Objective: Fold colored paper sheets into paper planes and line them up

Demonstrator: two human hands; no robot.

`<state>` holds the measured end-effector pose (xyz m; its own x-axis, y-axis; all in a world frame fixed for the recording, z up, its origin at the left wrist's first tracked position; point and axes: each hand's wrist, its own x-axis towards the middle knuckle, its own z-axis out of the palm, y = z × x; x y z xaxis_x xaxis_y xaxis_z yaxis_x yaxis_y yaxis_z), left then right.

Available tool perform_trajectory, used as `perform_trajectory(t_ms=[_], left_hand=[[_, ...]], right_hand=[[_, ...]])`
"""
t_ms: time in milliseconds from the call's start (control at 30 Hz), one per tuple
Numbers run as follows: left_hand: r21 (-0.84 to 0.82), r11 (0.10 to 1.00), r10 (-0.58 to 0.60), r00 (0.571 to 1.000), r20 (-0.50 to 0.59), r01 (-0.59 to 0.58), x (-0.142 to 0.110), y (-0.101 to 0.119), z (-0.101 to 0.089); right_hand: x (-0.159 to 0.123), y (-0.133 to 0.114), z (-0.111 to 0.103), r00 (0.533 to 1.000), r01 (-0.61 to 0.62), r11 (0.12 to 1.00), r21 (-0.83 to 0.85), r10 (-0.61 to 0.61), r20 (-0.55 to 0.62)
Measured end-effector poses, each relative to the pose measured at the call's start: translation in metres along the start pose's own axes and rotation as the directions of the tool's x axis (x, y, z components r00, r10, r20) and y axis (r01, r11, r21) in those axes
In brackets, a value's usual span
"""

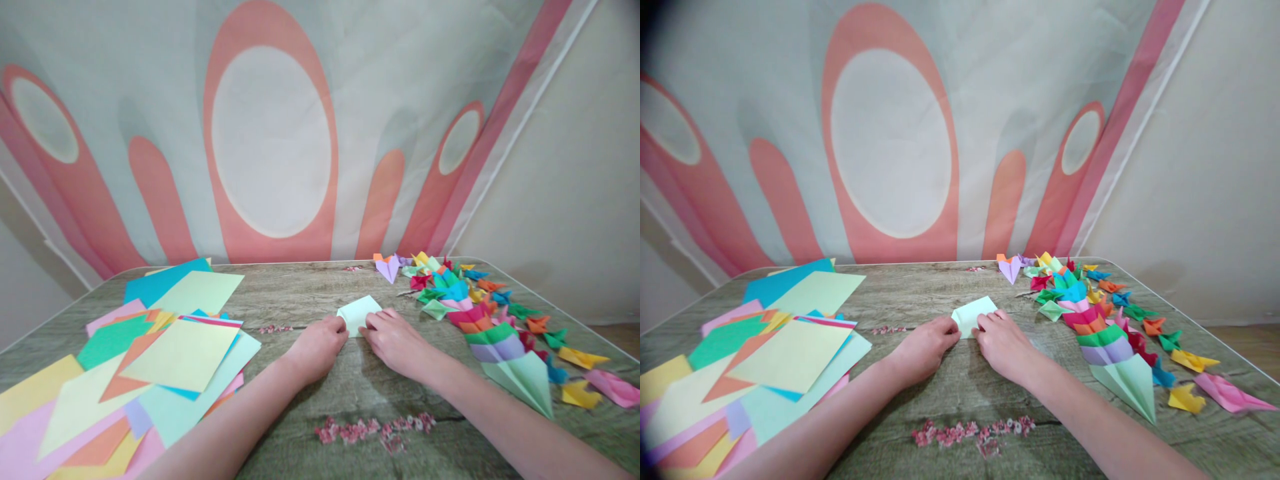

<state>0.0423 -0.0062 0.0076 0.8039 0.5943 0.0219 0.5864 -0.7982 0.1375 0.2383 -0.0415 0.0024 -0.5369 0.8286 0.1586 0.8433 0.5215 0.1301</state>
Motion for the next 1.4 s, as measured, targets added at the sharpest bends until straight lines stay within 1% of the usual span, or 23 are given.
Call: perform_trajectory(t_ms=[100,200,367,433,500,567,600,633,667,700,733,800,867,900,967,1000,1033,1067,1133,1300,1400], left_hand=[[0.063,0.998,0.005,0.999,0.034,-0.007,0.0,0.004,-0.003],[0.109,0.994,0.019,0.999,0.043,-0.024,0.001,0.007,-0.003],[0.137,0.989,0.047,0.997,0.055,-0.054,0.0,0.008,-0.004],[0.098,0.994,0.048,0.998,0.046,-0.052,-0.001,0.006,-0.004],[0.008,1.0,0.014,1.0,0.01,-0.014,-0.002,0.004,-0.001],[-0.137,0.988,-0.075,0.995,-0.064,0.065,0.0,0.001,0.003],[-0.224,0.968,-0.135,0.985,-0.103,0.109,0.001,-0.001,0.005],[-0.316,0.937,-0.201,0.971,-0.131,0.151,0.003,-0.002,0.006],[-0.418,0.887,-0.273,0.953,-0.134,0.195,0.005,-0.003,0.007],[-0.518,0.82,-0.342,0.934,-0.104,0.243,0.007,-0.005,0.008],[-0.599,0.746,-0.398,0.916,-0.051,0.29,0.009,-0.006,0.007],[-0.699,0.613,-0.45,0.89,0.075,0.369,0.012,-0.008,0.004],[-0.781,0.455,-0.435,0.872,0.225,0.428,0.013,-0.009,0.0],[-0.816,0.355,-0.409,0.861,0.302,0.455,0.013,-0.01,-0.003],[-0.851,0.119,-0.345,0.825,0.448,0.512,0.012,-0.011,-0.006],[-0.847,0.027,-0.319,0.807,0.496,0.531,0.011,-0.011,-0.007],[-0.84,-0.03,-0.306,0.795,0.523,0.541,0.01,-0.011,-0.008],[-0.834,-0.069,-0.298,0.786,0.542,0.548,0.01,-0.012,-0.009],[-0.821,-0.12,-0.286,0.772,0.567,0.559,0.009,-0.012,-0.009],[-0.802,-0.153,-0.278,0.753,0.596,0.578,0.01,-0.016,-0.011],[-0.77,-0.224,-0.233,0.735,0.637,0.597,0.011,-0.02,-0.01]], right_hand=[[0.001,0.0,0.002,1.0,0.002,1.0,-0.006,-0.002,0.005],[0.001,-0.001,0.003,1.0,-0.009,1.0,-0.023,0.009,0.01],[0.001,-0.002,0.002,0.999,-0.031,0.999,-0.02,0.032,0.022],[0.001,-0.003,0.0,0.999,-0.035,0.999,-0.018,0.036,0.03],[0.001,-0.003,-0.002,0.999,-0.036,0.999,-0.016,0.036,0.04],[0.001,-0.003,-0.004,0.998,-0.034,0.999,-0.01,0.034,0.048],[0.001,-0.003,-0.004,0.998,-0.033,0.999,-0.008,0.033,0.051],[0.001,-0.002,-0.004,0.998,-0.032,0.999,-0.008,0.032,0.051],[0.001,-0.002,-0.003,0.998,-0.031,0.999,-0.01,0.032,0.049],[0.001,-0.002,-0.002,0.999,-0.029,1.0,-0.012,0.029,0.046],[0.001,-0.002,-0.001,0.999,-0.027,1.0,-0.014,0.028,0.042],[0.001,-0.002,0.001,0.999,-0.023,1.0,-0.016,0.024,0.034],[0.001,-0.002,0.003,0.999,-0.024,1.0,-0.018,0.024,0.023],[0.002,-0.002,0.003,1.0,-0.024,1.0,-0.019,0.024,0.019],[0.002,-0.002,0.004,1.0,-0.023,1.0,-0.019,0.024,0.016],[0.002,-0.002,0.004,1.0,-0.024,1.0,-0.019,0.024,0.016],[0.001,-0.002,0.004,1.0,-0.023,1.0,-0.019,0.023,0.016],[0.001,-0.002,0.004,1.0,-0.022,1.0,-0.018,0.022,0.014],[0.001,-0.002,0.004,1.0,-0.02,1.0,-0.018,0.02,0.012],[0.001,-0.002,0.002,1.0,-0.019,1.0,-0.015,0.02,0.015],[0.001,-0.002,0.002,1.0,-0.02,1.0,-0.019,0.021,0.015]])
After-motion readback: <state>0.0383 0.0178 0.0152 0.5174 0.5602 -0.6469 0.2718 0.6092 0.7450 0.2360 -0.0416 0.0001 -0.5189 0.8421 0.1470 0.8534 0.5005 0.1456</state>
